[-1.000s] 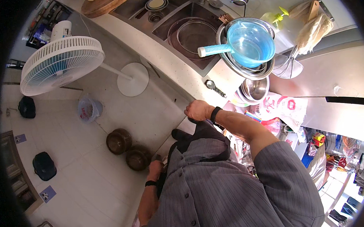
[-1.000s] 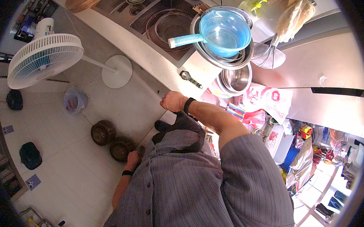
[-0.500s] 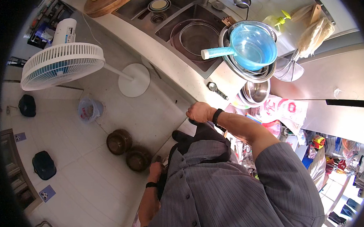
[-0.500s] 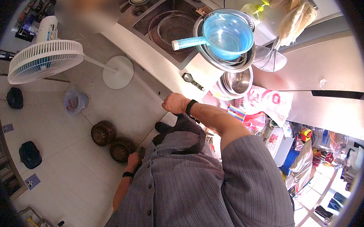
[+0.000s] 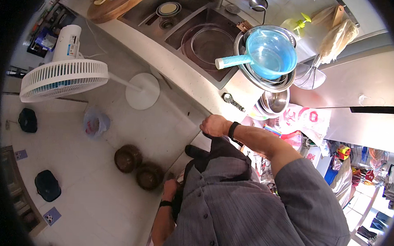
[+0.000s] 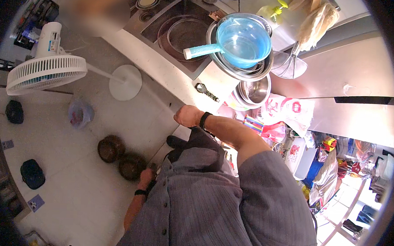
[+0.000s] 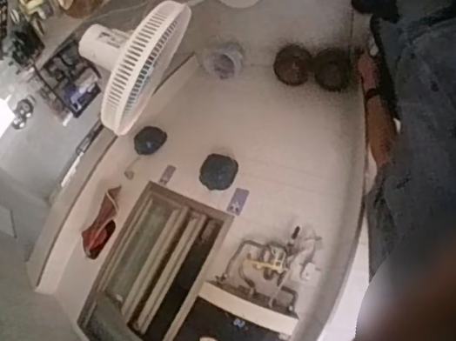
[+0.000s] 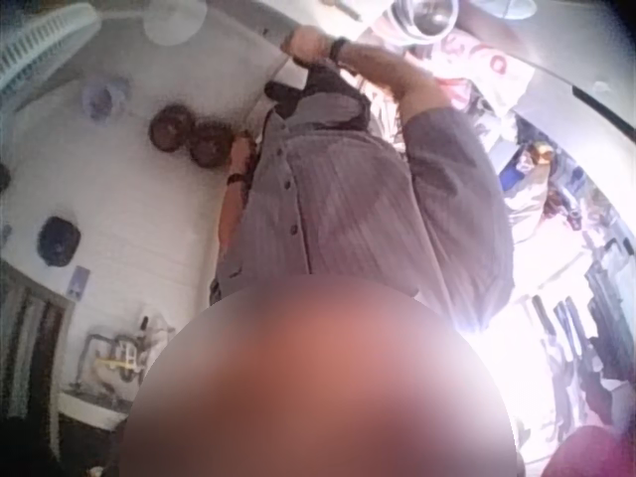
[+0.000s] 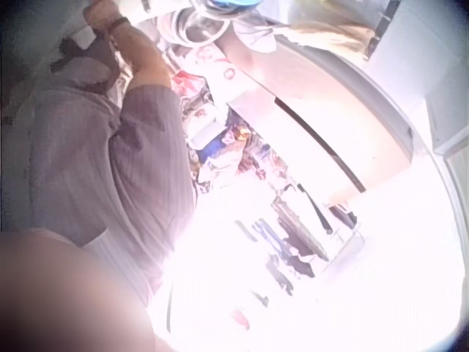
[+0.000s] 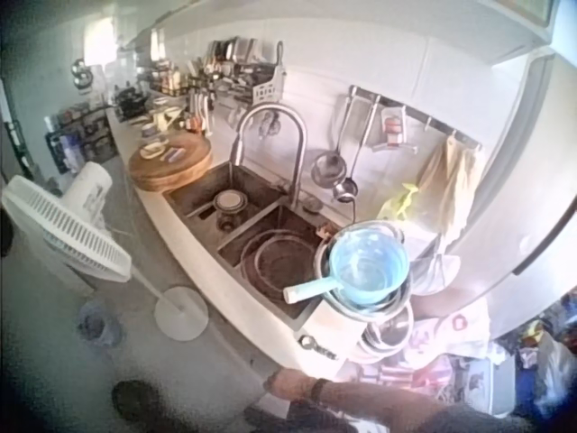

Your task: Repairing a circuit board while sitting on the floor, then standing up to get a tissue and returning to the work area.

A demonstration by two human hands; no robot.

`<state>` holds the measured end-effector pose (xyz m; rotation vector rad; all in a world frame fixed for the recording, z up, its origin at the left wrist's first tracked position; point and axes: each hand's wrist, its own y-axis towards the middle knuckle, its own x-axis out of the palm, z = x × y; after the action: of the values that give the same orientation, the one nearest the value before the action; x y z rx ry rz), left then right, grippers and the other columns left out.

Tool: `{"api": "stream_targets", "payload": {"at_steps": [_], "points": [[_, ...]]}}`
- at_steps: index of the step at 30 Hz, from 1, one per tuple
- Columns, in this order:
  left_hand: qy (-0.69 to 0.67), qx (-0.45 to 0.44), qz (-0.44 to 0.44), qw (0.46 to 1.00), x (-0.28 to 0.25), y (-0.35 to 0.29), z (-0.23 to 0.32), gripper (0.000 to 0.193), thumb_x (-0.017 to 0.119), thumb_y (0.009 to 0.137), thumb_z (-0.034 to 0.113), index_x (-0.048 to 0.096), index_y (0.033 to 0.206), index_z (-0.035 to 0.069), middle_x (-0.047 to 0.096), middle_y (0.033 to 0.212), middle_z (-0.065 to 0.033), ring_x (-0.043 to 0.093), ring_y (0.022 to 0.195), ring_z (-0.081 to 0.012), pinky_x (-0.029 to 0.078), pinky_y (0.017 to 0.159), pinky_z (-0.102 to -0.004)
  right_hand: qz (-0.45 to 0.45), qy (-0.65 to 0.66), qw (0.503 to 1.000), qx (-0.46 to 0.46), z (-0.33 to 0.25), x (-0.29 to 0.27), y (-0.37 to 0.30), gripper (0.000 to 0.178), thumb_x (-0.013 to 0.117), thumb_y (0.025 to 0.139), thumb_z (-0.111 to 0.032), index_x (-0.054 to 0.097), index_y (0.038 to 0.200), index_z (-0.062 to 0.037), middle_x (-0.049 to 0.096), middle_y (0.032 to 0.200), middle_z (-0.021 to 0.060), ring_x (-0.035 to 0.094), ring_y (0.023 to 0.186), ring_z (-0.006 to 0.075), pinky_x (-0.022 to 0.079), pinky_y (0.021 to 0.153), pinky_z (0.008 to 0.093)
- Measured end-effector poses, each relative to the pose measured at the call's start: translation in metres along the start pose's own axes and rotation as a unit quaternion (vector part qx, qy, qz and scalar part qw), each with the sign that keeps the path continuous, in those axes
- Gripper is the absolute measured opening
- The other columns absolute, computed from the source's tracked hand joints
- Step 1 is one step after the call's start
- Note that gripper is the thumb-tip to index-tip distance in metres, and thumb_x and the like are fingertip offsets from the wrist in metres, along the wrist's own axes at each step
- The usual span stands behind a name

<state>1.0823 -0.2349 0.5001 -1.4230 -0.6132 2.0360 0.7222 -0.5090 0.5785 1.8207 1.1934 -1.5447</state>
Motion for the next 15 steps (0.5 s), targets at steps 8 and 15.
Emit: {"api": "stream_targets", "payload": {"at_steps": [8,15], "points": [[0.058,0.009,-0.052,0.997,0.015,0.019,0.000,0.031,0.067,0.086,0.033,0.075,0.087,0.004,0.072,0.086,-0.0218,0.071,0.081,-0.0403,0.057,0.070,-0.0480,0.008,0.020,1.000,-0.009,-0.002,-0.001,-0.002,0.015,0.058,0.083,-0.019,0.066,0.083,-0.0063,0.069,0.079,0.0127,0.070,0.077,0.0330,0.057,0.068,0.0449],[0.040,-0.024,0.039,0.998,-0.012,0.022,0.041,0.020,0.063,0.083,0.022,0.074,0.077,0.007,0.070,0.085,-0.0197,0.069,0.083,-0.0386,0.054,0.073,-0.0524,-0.062,0.017,0.998,0.003,0.003,-0.009,-0.003,0.017,0.057,0.086,-0.019,0.067,0.087,-0.0051,0.070,0.086,0.0132,0.071,0.087,0.0330,0.058,0.077,0.0443]]}}
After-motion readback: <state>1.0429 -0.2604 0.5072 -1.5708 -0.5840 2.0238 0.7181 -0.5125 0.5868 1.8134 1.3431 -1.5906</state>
